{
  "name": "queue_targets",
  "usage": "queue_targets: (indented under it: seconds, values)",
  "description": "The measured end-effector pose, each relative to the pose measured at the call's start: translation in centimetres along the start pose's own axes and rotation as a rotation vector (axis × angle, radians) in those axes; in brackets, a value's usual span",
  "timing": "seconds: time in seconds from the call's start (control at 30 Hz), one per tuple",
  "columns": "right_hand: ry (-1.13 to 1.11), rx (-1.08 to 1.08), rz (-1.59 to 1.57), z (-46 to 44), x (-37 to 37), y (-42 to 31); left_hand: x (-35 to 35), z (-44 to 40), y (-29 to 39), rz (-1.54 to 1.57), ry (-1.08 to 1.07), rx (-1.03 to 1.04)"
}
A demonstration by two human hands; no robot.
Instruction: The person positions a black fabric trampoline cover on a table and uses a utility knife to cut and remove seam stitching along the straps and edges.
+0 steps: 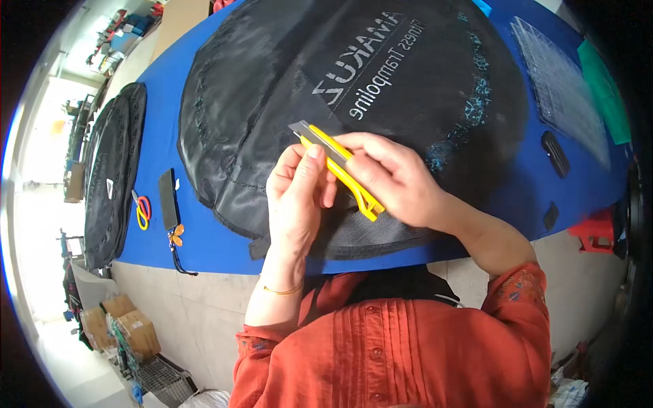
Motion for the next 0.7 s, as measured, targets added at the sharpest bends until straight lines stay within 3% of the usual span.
queue_targets:
  seconds: [0.03, 0.07, 0.17, 0.27, 0.3, 0.4, 0.53, 0.6, 0.63, 0.67, 0.7]
  values:
    - [0.006, -0.11, -0.062, -0.4, -0.1, -0.3, -0.1, -0.1, 0.1, -0.005, 0.009, 0.004]
    - [-0.135, 0.059, -0.311, -0.4, 0.0, 0.5, 0.1, -0.3, 0.3, 0.07, 0.002, -0.001]
    - [-0.25, 0.063, -0.469, -0.8, -0.3, 1.3, 1.3, -0.4, 1.0, 0.292, -0.04, -0.018]
    - [-0.101, -0.12, -0.221, 0.1, -0.2, -0.8, 1.7, -0.3, 0.7, 0.297, -0.015, -0.034]
    - [0.049, -0.367, 0.014, 0.6, -0.2, -2.0, 1.9, -0.3, 0.5, 0.276, -0.023, -0.013]
    - [0.132, -0.495, 0.252, 1.5, -0.3, -2.7, 2.4, 0.0, 0.0, 0.223, -0.047, -0.058]
    - [0.266, -0.353, 0.099, 1.6, -1.9, -2.0, 3.7, 0.4, 0.2, 0.121, -0.086, -0.069]
    - [0.361, -0.308, 0.095, 1.7, -3.8, -2.3, 2.8, 0.9, 0.2, -0.197, -0.132, -0.06]
    - [0.345, -0.306, 0.173, 1.8, -4.6, -3.3, 2.2, 1.3, 0.3, -0.5, -0.117, -0.059]
    - [0.329, -0.329, -0.011, 1.3, -5.3, -2.9, 1.8, 1.1, 0.6, -0.76, -0.197, 0.156]
    - [0.275, -0.275, -0.004, 1.2, -6.0, -3.0, 1.8, 1.3, 0.8, -1.015, -0.28, 0.377]
Point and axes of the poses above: each hand's wrist, its own z-axis away from the middle knuckle, its own x-axis out of the palm, y = z × x, the point moved 8 cm from there along -z, towards the middle knuckle, and after that the axes turned 15 degrees about x, right-handed, at the moved point
